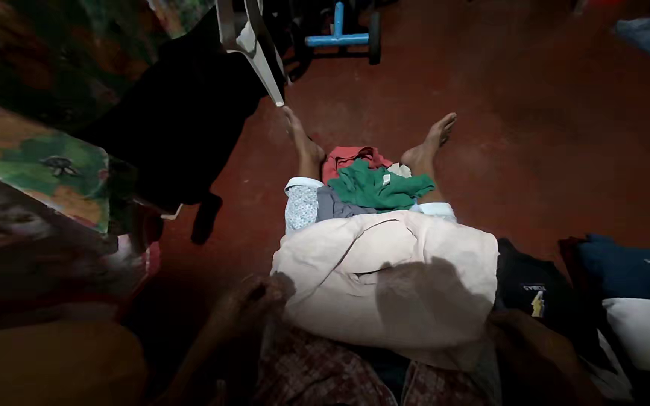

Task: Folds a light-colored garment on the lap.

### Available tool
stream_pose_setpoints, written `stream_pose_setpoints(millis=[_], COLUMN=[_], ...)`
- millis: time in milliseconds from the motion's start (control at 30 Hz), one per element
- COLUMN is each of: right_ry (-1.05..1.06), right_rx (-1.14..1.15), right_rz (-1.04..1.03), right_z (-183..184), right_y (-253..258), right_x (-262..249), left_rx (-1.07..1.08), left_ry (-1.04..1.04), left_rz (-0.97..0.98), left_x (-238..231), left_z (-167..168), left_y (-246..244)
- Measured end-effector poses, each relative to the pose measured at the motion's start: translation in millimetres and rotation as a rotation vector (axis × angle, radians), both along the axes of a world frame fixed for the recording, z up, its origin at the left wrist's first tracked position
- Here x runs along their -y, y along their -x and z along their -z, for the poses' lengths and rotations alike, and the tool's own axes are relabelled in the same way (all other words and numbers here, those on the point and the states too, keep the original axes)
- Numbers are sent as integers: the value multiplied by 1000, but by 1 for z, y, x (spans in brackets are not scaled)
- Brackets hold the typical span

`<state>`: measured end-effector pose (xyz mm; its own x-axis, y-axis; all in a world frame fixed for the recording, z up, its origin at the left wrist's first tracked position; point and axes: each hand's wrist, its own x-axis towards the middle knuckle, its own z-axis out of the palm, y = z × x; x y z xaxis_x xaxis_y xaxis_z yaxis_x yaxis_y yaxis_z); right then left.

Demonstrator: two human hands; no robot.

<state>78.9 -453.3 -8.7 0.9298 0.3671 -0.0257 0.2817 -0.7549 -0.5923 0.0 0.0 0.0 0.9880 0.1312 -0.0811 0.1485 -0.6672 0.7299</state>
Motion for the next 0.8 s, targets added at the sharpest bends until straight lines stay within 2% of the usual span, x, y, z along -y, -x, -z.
stream_pose_setpoints(millis=[100, 200, 300, 367, 433, 600, 667, 733, 800], right_ry=[-150, -161, 17, 86, 117, 67, 56, 56, 34], right_rx=[212, 403, 336, 193, 103, 172, 241, 278, 339], right_rz=[74, 42, -52, -43, -1, 64, 85, 114, 131], right_z=[0, 11, 30, 47, 63, 86, 94, 100, 108], right_y=[-10, -29, -41, -42, -39, -35, -33, -29, -26], right_x=[-10, -27, -37, -39, -36, -33, -35, -39, -40], left_rx=[172, 124, 24, -46, -108, -123, -160, -168, -86], left_ry=[97, -106, -353, -420, -341, 286, 273, 127, -27], left_rz=[76, 85, 37, 53, 55, -213, -265, -253, -246], left_x=[29, 50, 54, 52, 47, 19, 11, 12, 20], left_z=[6, 18, 39, 44, 40, 27, 29, 33, 34], left_y=[-29, -58, -77, -82, -83, -83, -85, -86, -85])
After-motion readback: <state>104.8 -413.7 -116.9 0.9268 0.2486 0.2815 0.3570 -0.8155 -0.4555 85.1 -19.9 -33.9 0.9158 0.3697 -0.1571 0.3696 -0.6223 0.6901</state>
